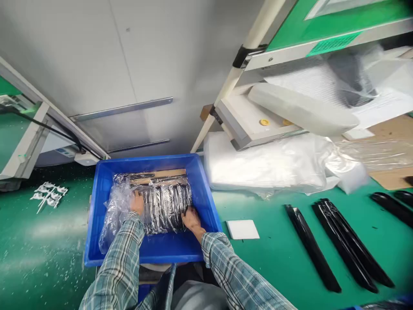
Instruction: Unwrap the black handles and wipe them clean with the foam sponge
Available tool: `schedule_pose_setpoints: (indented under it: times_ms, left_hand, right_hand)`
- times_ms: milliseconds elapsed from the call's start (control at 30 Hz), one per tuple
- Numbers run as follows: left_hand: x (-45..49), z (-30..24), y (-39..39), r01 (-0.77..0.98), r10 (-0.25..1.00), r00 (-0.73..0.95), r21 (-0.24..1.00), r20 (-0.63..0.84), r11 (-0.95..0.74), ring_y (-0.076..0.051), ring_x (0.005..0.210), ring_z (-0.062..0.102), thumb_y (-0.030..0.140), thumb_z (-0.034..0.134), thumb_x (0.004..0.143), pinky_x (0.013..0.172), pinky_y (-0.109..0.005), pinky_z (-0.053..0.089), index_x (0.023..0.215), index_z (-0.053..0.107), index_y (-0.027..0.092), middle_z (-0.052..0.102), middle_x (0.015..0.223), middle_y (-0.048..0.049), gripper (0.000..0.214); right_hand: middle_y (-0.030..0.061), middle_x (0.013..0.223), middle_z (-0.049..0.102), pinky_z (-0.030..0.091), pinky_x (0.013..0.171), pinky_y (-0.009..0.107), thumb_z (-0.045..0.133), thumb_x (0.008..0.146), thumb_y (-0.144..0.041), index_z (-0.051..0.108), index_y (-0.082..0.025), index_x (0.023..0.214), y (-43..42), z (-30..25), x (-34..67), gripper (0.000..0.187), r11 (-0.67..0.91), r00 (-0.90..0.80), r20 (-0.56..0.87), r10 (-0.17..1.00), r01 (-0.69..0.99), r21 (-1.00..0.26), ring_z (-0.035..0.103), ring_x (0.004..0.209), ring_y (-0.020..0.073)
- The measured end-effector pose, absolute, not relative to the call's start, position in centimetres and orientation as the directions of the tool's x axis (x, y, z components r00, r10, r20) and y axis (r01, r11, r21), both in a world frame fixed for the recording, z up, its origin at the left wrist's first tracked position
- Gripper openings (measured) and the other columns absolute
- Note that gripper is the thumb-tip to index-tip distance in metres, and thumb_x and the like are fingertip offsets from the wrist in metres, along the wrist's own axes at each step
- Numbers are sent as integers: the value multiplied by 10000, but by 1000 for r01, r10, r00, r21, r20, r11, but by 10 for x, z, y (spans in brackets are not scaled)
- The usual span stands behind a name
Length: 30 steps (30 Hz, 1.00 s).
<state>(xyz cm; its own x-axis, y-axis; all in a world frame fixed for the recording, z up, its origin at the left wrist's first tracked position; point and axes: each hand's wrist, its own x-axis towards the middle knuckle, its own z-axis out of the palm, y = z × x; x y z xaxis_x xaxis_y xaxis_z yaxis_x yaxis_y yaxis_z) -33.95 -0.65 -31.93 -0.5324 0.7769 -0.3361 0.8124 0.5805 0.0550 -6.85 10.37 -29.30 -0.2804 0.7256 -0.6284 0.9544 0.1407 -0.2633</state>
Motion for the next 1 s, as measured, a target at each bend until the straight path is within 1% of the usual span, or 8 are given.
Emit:
schedule_pose_setpoints:
  times_ms: [100,200,300,367,467,533,733,1000]
  left_hand:
    - [-331,-332,54,868,869,-421,162,-258,469,-326,1379,643,398,721,1077,1165,-584,558,1470,650,211,619,1555,-135,441]
    - [-321,-354,120,881,912,-349,257,-216,397,-344,1449,597,413,714,1080,1218,-615,506,1511,628,225,571,1624,-139,479]
    - [-311,-374,163,856,902,-369,296,-224,423,-353,1452,596,431,718,1075,1222,-629,496,1517,623,212,576,1617,-144,502]
    - [-306,-382,175,839,886,-399,295,-236,456,-354,1446,598,441,716,1075,1217,-628,500,1518,620,212,578,1612,-146,508]
    - [-299,-387,178,831,872,-424,279,-244,482,-360,1455,587,456,715,1072,1218,-633,495,1519,617,210,569,1618,-148,520]
    - [-297,-386,178,836,873,-422,269,-243,479,-359,1446,593,462,719,1069,1214,-632,498,1507,624,204,580,1603,-147,517]
    - [-278,-378,158,878,918,-325,287,-230,383,-367,1460,582,433,738,1060,1211,-637,502,1518,615,205,561,1623,-148,526]
    - [-177,-379,129,903,968,-30,409,-250,133,-354,1450,594,405,746,1058,1214,-627,506,1507,628,212,579,1610,-140,503]
  right_hand:
    - [187,1562,623,515,1178,611,707,1077,-405,663,-181,1473,98,-276,-61,457,224,-388,-651,653,919,-323,633,1399,366]
    - [220,1531,681,506,1187,582,700,1047,-470,708,-189,1480,82,-251,-32,516,320,-554,-687,470,832,-452,661,1399,404]
    - [117,1539,714,524,1190,526,897,823,-533,725,-335,1496,62,-227,9,723,376,-684,-684,254,721,-582,676,1403,400]
    - [158,1609,649,496,1221,550,944,750,-417,653,-294,1586,50,-219,30,894,470,-730,-653,201,657,-589,633,1449,440]
    - [193,1565,676,539,1167,479,737,886,-152,635,-221,1605,37,-221,45,729,622,-781,-583,224,575,-531,686,1389,399]
    - [184,1502,723,568,1112,419,618,899,-43,676,-212,1565,29,-228,48,689,662,-805,-532,261,551,-509,734,1315,359]
    - [177,1449,748,590,1078,439,600,894,-6,722,-222,1506,7,-230,53,661,657,-820,-451,353,561,-505,760,1252,361]
    - [230,1480,721,557,1113,464,562,972,-39,690,-145,1522,4,-212,47,574,619,-794,-515,323,589,-519,729,1308,374]
